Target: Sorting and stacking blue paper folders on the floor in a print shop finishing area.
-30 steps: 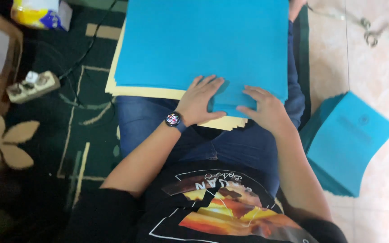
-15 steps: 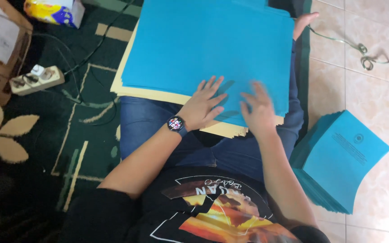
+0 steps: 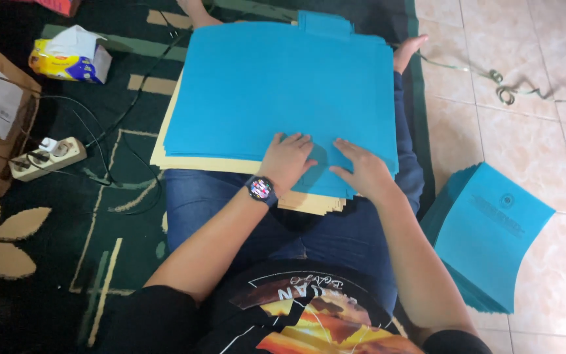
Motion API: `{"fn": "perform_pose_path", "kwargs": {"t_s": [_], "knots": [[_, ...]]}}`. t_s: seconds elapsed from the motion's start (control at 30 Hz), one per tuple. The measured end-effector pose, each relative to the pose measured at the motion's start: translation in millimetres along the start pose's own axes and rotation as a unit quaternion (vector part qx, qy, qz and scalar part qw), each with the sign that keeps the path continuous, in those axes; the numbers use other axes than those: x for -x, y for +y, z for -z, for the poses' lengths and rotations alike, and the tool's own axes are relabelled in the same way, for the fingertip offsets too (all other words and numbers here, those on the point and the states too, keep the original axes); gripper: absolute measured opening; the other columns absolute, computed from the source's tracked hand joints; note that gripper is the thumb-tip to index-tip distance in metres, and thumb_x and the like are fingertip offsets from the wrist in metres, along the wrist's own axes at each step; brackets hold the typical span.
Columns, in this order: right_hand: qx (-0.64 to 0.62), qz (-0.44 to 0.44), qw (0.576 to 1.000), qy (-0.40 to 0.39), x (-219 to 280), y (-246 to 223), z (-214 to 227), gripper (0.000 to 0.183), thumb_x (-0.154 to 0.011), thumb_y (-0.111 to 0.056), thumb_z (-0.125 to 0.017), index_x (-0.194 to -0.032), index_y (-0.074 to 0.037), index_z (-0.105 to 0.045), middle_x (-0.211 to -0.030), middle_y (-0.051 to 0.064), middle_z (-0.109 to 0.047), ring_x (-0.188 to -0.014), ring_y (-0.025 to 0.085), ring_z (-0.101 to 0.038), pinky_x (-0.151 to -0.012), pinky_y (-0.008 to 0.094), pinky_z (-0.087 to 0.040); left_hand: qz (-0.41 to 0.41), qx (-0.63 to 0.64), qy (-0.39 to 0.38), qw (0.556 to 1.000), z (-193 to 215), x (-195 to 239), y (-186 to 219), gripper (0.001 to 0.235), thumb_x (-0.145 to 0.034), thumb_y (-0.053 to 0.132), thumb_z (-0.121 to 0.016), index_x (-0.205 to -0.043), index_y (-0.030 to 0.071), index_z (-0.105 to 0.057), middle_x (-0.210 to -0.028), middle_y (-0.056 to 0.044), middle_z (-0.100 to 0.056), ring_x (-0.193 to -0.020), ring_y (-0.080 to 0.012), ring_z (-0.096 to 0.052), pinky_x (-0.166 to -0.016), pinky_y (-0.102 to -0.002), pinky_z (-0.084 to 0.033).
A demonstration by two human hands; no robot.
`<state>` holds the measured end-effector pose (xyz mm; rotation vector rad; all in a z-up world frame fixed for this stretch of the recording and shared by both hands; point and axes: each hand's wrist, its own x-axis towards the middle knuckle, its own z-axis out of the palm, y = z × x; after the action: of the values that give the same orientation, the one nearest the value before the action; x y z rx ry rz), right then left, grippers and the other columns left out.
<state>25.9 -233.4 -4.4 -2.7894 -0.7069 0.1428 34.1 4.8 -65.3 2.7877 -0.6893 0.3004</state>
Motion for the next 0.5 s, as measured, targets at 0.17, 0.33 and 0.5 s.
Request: {"fn": "perform_pose_path", "kwargs": {"t_s": [0.17,0.33,0.5], "knots": [[0.05,-0.01,0.999,-0.017,-5,-13,9,0.06,-0.098,-0.042,-0.064,-0.152,-0.018,-0.053,-0.152,0.005,-0.056,-0.137,0.03,-0.056,-0.104,0.052,-0.054,-0.003,-0.039,0.045,0.998,2,6,23,0.029,-0.104,0.029,-0.057,-0.126,0.013,-0.065,-0.132,-0.013,-0.069,-0.127,-0.0331,-0.064,-0.104,-0.053,-0.045],[0.076,-0.034,0.996,0.014,-15,2,-10,0.044,-0.102,-0.026,-0.057,-0.146,-0.026,-0.06,-0.142,-0.004,-0.064,-0.126,0.024,-0.064,-0.096,0.044,-0.059,-0.021,-0.024,-0.003,0.999,5,0,18,0.027,-0.103,0.016,-0.055,-0.13,0.011,-0.061,-0.133,-0.015,-0.067,-0.127,-0.0333,-0.064,-0.1,-0.049,-0.049],[0.112,0.065,0.979,0.159,-13,-14,-21,0.03,-0.102,-0.012,-0.055,-0.124,-0.02,-0.075,-0.117,0.001,-0.077,-0.108,0.024,-0.073,-0.09,0.041,-0.061,-0.041,-0.022,-0.005,0.999,57,8,22,0.028,-0.099,0.018,-0.066,-0.127,0.015,-0.064,-0.122,-0.009,-0.069,-0.121,-0.0292,-0.065,-0.11,-0.056,-0.039]]}}
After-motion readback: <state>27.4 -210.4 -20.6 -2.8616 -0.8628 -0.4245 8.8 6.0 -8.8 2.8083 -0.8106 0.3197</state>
